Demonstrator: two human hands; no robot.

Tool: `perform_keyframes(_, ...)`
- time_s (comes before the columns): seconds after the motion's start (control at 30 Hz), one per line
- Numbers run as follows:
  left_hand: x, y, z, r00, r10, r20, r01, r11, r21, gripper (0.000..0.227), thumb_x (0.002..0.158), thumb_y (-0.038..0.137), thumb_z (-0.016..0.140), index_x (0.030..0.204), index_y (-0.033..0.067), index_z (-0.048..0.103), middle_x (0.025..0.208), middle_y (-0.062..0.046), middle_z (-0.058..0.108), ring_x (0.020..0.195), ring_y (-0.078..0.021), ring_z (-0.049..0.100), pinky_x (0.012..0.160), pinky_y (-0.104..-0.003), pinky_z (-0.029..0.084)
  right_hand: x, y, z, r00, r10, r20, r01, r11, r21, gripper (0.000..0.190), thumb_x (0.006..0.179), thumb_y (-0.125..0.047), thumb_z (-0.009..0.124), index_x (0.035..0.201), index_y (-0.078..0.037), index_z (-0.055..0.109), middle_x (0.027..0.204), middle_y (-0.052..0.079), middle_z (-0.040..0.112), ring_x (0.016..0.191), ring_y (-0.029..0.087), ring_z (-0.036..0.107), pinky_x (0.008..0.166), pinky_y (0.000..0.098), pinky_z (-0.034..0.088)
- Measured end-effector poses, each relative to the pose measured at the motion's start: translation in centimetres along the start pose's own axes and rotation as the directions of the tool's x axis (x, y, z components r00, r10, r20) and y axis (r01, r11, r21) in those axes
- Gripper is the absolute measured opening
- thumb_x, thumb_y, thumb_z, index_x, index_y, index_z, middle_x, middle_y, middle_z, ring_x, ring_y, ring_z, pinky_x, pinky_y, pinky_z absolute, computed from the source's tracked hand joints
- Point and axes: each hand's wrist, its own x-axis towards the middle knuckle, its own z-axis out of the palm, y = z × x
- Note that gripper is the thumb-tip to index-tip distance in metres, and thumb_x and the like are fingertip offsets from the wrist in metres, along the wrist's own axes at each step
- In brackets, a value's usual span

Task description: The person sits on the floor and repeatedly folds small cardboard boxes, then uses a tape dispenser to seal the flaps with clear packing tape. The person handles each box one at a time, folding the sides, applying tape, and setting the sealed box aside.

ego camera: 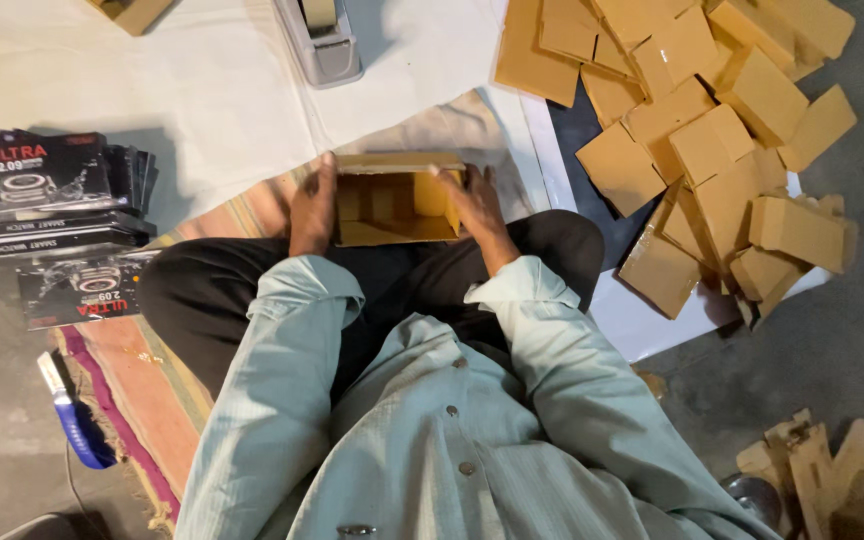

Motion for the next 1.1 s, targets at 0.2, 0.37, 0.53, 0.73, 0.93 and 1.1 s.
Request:
perform_keyframes(0.2, -3.5, 0.0, 1.1, 0.981, 0.19, 0.037, -0.162, 0.704, 0.691, 0.071, 0.09, 0.049, 0.069, 0.135, -0.0049, 0.061, 0.113, -0.029, 0.071, 0.104, -0.0429, 0.069, 0.09, -0.049, 0.054, 1.1, 1.8, 1.6, 0.991, -0.136, -0.017, 0.125, 0.946, -0.297, 0.036, 0.092, -0.033, 0.065, 0.111, -0.002, 0.066, 0.107, 0.027, 0.071, 0.109, 0.041, 0.066, 0.115, 0.0472, 0.038)
perform_keyframes(0.37, -2.8, -1.4, 1.2, 0.942, 0.323, -0.086, -0.214, 0.779, 0.589, 0.049, 0.095, 0.031, 0.07, 0.132, 0.0, 0.067, 0.108, -0.025, 0.073, 0.094, -0.0398, 0.073, 0.084, -0.047, 0.058, 2.3, 3.8, 2.3, 0.833, -0.533, -0.146, 0.45, 0.807, -0.382, 0.017, 0.093, -0.018, 0.062, 0.099, -0.006, 0.073, 0.09, 0.018, 0.075, 0.092, 0.039, 0.07, 0.122, 0.0479, 0.027)
perform_keyframes(0.53, -2.1, -0.3, 0.4, 0.933, 0.262, -0.247, -0.175, 0.93, 0.324, 0.055, 0.093, 0.035, 0.077, 0.127, -0.006, 0.064, 0.122, -0.028, 0.065, 0.101, -0.0369, 0.071, 0.086, -0.042, 0.059, 1.7, 1.8, 1.7, 0.984, -0.18, 0.009, 0.178, 0.958, -0.223, 0.027, 0.092, -0.028, 0.061, 0.099, -0.003, 0.067, 0.074, 0.018, 0.075, 0.083, 0.03, 0.075, 0.128, 0.0403, 0.015)
perform_keyframes(0.73, -4.5, 3.4, 0.8, 0.93, 0.159, -0.332, -0.08, 0.968, 0.239, 0.077, 0.091, 0.035, 0.068, 0.15, -0.0032, 0.036, 0.141, -0.032, 0.045, 0.101, -0.0432, 0.068, 0.092, -0.045, 0.055, -0.1, 0.3, 0.9, 0.964, -0.264, 0.039, 0.252, 0.852, -0.46, 0.035, 0.093, -0.038, 0.065, 0.092, -0.004, 0.074, 0.093, 0.02, 0.076, 0.114, 0.032, 0.065, 0.127, 0.0452, 0.011)
perform_keyframes(0.93, -10.5, 4.3, 1.4, 0.758, 0.602, -0.25, -0.337, 0.69, 0.64, 0.072, 0.097, 0.032, 0.07, 0.15, -0.005, 0.038, 0.147, -0.037, 0.042, 0.132, -0.0515, 0.05, 0.111, -0.051, 0.045, 1.1, 1.6, 1.2, 0.985, -0.14, 0.097, 0.133, 0.988, 0.073, 0.028, 0.092, -0.025, 0.063, 0.106, -0.001, 0.068, 0.104, 0.02, 0.071, 0.105, 0.034, 0.068, 0.106, 0.0507, 0.032)
perform_keyframes(1.1, -12.6, 1.8, 3.1, 0.806, 0.578, 0.129, -0.354, 0.295, 0.888, 0.067, 0.089, 0.049, 0.063, 0.136, 0.0012, 0.057, 0.133, -0.023, 0.061, 0.12, -0.0379, 0.058, 0.108, -0.054, 0.036, 0.1, 1.1, 0.9, 0.97, -0.098, 0.221, -0.112, 0.628, 0.77, 0.032, 0.089, -0.015, 0.064, 0.115, 0.005, 0.061, 0.109, 0.021, 0.066, 0.09, 0.038, 0.072, 0.076, 0.0543, 0.059)
